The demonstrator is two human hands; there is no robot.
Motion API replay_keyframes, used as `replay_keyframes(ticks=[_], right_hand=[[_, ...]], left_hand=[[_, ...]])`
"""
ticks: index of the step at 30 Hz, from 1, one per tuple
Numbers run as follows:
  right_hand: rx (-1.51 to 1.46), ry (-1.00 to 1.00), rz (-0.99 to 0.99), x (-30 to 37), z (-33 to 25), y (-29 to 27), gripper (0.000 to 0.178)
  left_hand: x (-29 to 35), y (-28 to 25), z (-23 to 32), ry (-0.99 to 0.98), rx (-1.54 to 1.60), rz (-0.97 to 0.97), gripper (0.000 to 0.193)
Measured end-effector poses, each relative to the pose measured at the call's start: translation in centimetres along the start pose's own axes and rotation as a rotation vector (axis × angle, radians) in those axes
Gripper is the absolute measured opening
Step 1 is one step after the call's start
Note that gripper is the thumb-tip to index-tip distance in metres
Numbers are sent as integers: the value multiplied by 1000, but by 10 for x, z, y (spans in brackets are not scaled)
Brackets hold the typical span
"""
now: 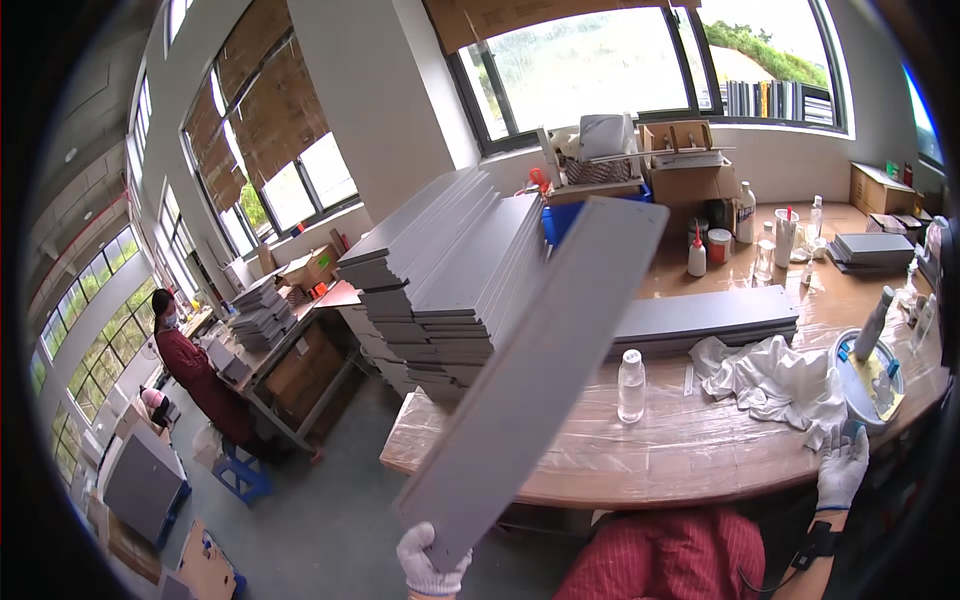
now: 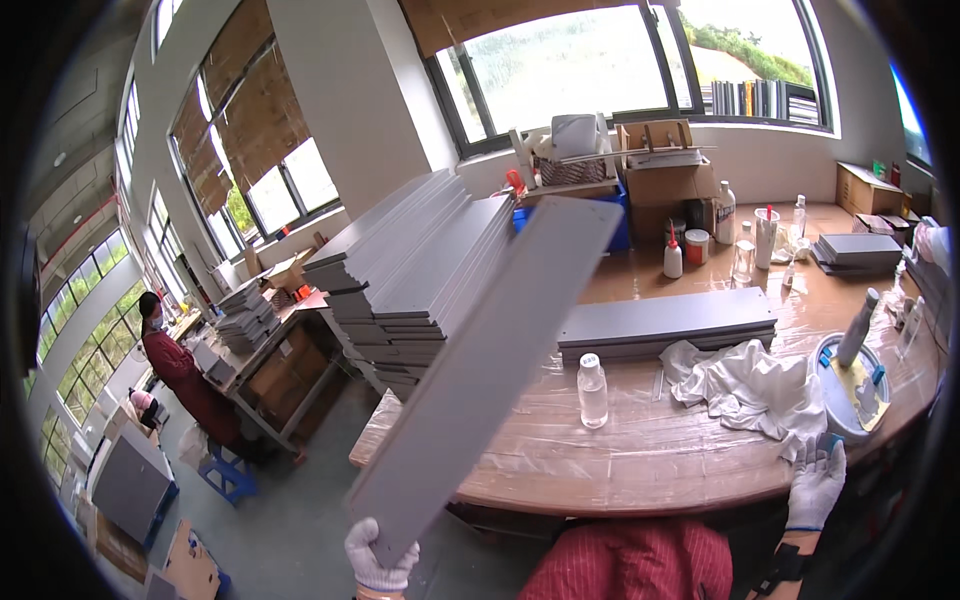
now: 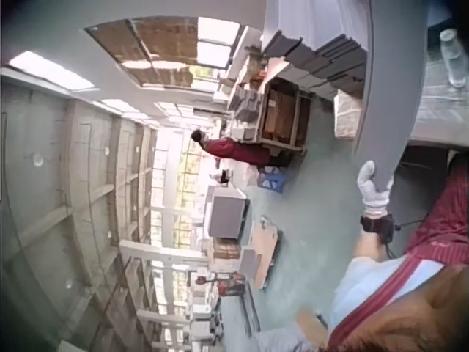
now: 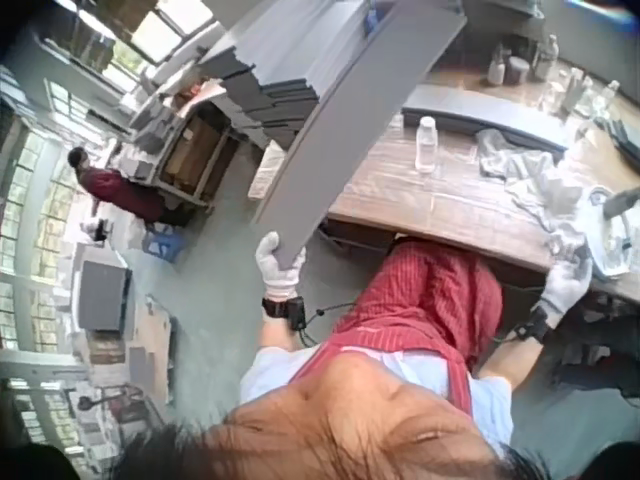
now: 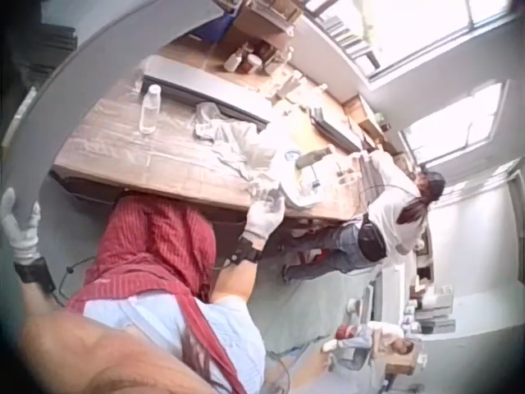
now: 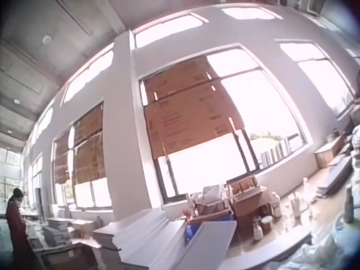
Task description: The person sands the edges of a gray metal panel using a blue sanding block, then wipes the surface with a white cloth. They repeat this process on multiple panels, stacking the finished ones on the table.
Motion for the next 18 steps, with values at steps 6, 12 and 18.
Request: replay_keyframes(ticks=[6,12,18], right_hand=[[28,-34,-100,33,-13,37,25],[112,-97,37,49,-42,9,23],[154,-91,132,55,-46,-11,23]], left_hand=[[-104,157,-6,333,-108,-102,4],[-207,193,4,460,-134,-3,21],[-257,189,13,470,-88,-114,29]])
Point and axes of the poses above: each hand's wrist, its own x-axis away from the middle knuckle, its own y-axis out of the palm, z = x × y, the point moved 2 cm from there along -x, towards the middle knuckle, and after that the axes turned 12 degrees about x, right-handed, at the moved point
